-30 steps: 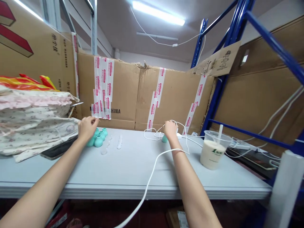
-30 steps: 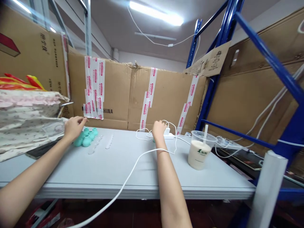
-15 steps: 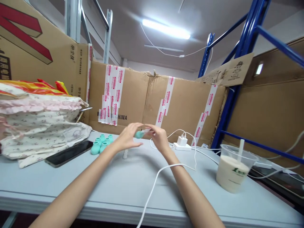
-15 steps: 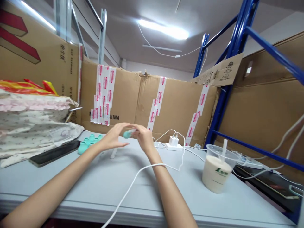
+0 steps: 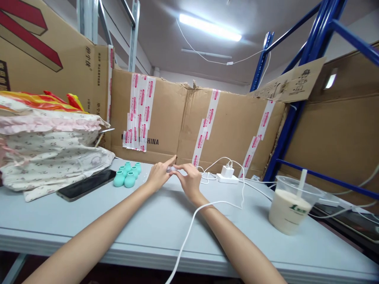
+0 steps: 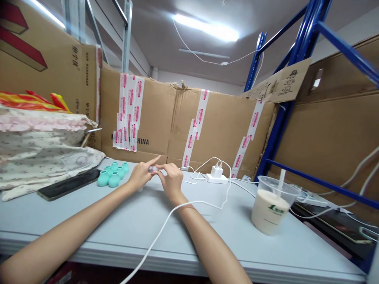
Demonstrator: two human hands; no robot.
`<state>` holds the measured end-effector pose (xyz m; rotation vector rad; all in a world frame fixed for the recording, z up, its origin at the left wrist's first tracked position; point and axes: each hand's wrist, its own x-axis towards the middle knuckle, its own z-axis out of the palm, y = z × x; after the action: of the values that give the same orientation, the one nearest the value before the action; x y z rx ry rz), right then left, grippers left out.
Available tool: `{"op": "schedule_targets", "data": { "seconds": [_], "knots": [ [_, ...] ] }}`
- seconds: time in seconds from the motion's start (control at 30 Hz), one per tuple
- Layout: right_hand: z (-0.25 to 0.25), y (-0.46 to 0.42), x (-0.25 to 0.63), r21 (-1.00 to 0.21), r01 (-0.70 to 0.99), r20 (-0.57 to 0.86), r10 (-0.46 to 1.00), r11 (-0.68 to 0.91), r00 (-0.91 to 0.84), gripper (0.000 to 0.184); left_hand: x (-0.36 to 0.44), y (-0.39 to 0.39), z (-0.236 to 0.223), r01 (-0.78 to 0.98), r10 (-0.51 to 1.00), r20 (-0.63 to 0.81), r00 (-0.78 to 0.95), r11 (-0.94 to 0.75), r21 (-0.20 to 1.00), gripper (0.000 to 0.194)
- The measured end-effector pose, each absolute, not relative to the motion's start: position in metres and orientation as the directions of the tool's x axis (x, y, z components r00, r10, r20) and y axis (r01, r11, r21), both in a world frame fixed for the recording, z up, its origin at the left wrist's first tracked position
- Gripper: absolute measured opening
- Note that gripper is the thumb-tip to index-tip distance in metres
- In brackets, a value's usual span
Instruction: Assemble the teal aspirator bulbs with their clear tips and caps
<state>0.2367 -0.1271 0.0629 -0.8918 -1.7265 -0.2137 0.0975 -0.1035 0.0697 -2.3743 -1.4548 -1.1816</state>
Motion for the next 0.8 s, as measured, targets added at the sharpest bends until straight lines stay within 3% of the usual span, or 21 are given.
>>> {"op": "schedule_targets", "data": {
  "seconds": [0.17,0.27,0.47,0.6,0.73,0.8],
  "knots": [
    [0.064,-0.121,0.234,-0.566,0.448,0.797,0.597,0.692,0.086,0.022,0.1,-0.107,0.069,0.732,0.709,0.689,0.151,-0.549,0.404,0.058],
    [0.065,-0.111,0.238,-0.701,0.225,0.704,0.708,0.677,0.062,0.027,0.1,-0.108,0.069,0.673,0.666,0.735,0.128,-0.603,0.429,0.054],
    [0.051,-0.098,0.25,-0.864,0.025,0.502,0.864,0.503,-0.039,0.035,0.099,-0.108,0.067,0.53,0.612,0.756,0.233,-0.732,0.429,0.032],
    [0.047,-0.102,0.247,-0.897,0.006,0.439,0.891,0.443,-0.118,0.037,0.097,-0.109,0.067,0.602,0.627,0.755,0.192,-0.683,0.415,0.029],
    [0.051,-0.104,0.245,-0.896,0.08,0.411,0.884,0.437,-0.221,0.041,0.094,-0.108,0.068,0.678,0.616,0.744,0.26,-0.665,0.314,0.026],
    [0.053,-0.102,0.245,-0.869,0.131,0.456,0.875,0.477,-0.163,0.039,0.092,-0.108,0.068,0.724,0.617,0.732,0.288,-0.641,0.254,0.026]
  ]
}}
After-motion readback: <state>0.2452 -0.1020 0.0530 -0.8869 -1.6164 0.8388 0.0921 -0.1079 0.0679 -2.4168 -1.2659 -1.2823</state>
